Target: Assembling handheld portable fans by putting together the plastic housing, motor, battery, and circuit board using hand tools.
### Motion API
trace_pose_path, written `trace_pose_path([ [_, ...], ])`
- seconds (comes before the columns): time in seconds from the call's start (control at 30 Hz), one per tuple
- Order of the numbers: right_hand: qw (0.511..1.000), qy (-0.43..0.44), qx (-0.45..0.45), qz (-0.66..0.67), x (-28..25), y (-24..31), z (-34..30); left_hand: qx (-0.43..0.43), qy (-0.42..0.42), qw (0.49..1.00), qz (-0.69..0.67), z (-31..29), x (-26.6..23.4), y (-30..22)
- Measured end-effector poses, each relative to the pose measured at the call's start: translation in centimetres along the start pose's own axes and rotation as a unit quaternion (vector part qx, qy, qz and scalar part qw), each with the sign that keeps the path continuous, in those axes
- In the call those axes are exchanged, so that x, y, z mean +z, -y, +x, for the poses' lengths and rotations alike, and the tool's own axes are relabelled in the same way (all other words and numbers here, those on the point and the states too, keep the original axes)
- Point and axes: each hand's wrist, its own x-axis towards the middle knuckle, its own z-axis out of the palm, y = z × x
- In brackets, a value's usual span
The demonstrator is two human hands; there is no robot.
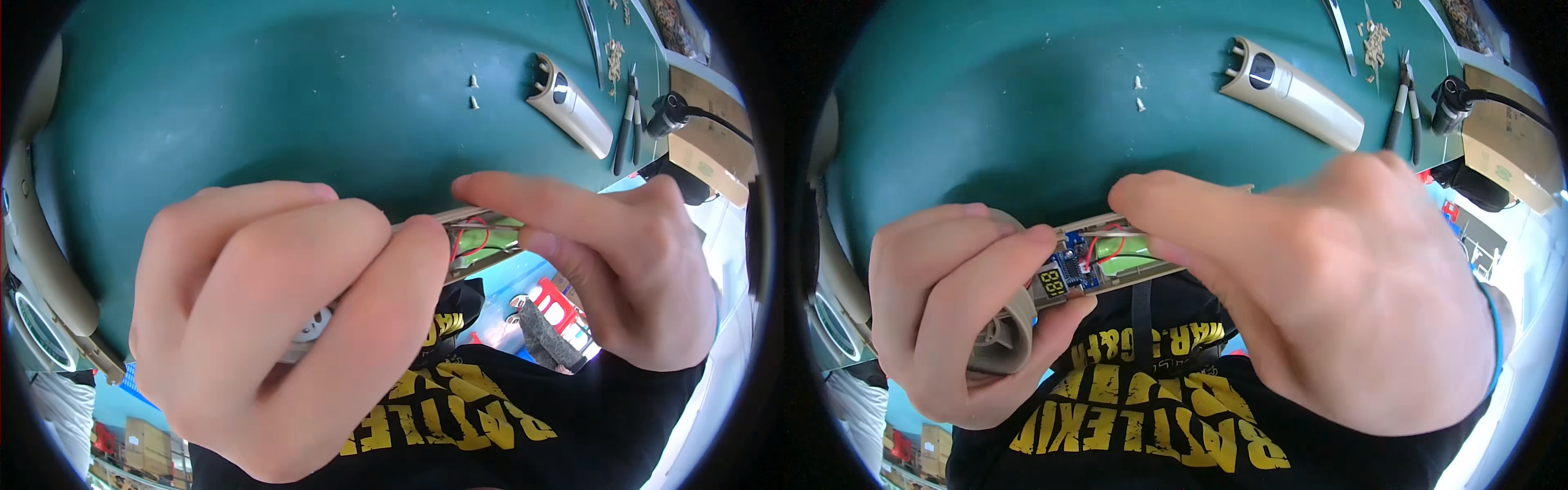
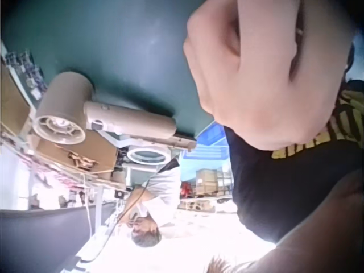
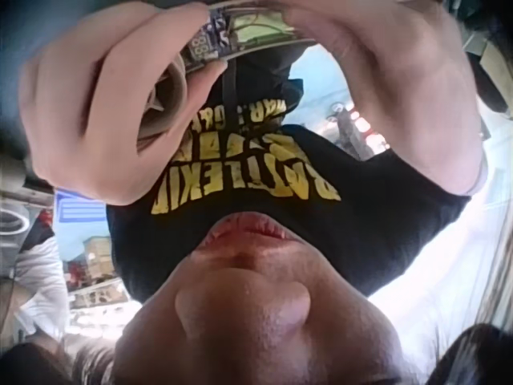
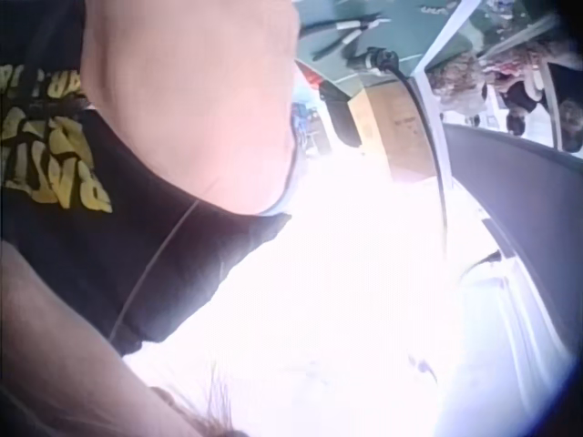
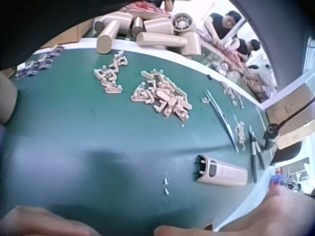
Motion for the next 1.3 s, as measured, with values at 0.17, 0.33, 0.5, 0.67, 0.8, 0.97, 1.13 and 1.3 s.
trace_pose_path([
  [0.17, 0.996, 0.034, 0.045, 0.071, -2.1, -0.1, 0.2, 0.013, 0.008, 1.0, -0.021, 0.4, 0.3, 0.1],
  [0.33, 0.992, 0.025, -0.004, -0.125, -2.1, 0.6, 0.9, 0.014, 0.006, 1.0, -0.019, 0.6, 0.0, 0.0],
  [0.5, 0.997, -0.009, 0.027, -0.072, -1.4, 1.0, 1.6, 0.006, -0.026, 1.0, -0.013, 0.0, 0.0, 0.1],
  [0.67, 0.994, 0.049, 0.072, -0.072, -1.7, 1.0, 1.1, 0.051, -0.019, 0.999, 0.002, 0.4, -0.1, 0.5],
  [0.8, 0.996, 0.05, -0.043, -0.065, -1.9, -0.8, 1.2, 0.075, -0.034, 0.997, 0.014, 0.5, 0.2, 0.7],
  [0.97, 0.995, 0.078, -0.055, -0.03, -2.6, -0.8, 1.2, 0.088, -0.036, 0.995, -0.003, 0.5, 0.6, 1.0],
  [1.13, 0.996, 0.062, -0.057, -0.027, -2.4, -0.4, 1.5, 0.068, -0.039, 0.997, -0.001, 0.2, 0.2, 1.0],
  [1.3, 0.997, 0.046, -0.054, 0.004, -1.9, -0.7, 1.4, 0.069, -0.034, 0.997, -0.023, 0.2, 0.1, 1.0],
])
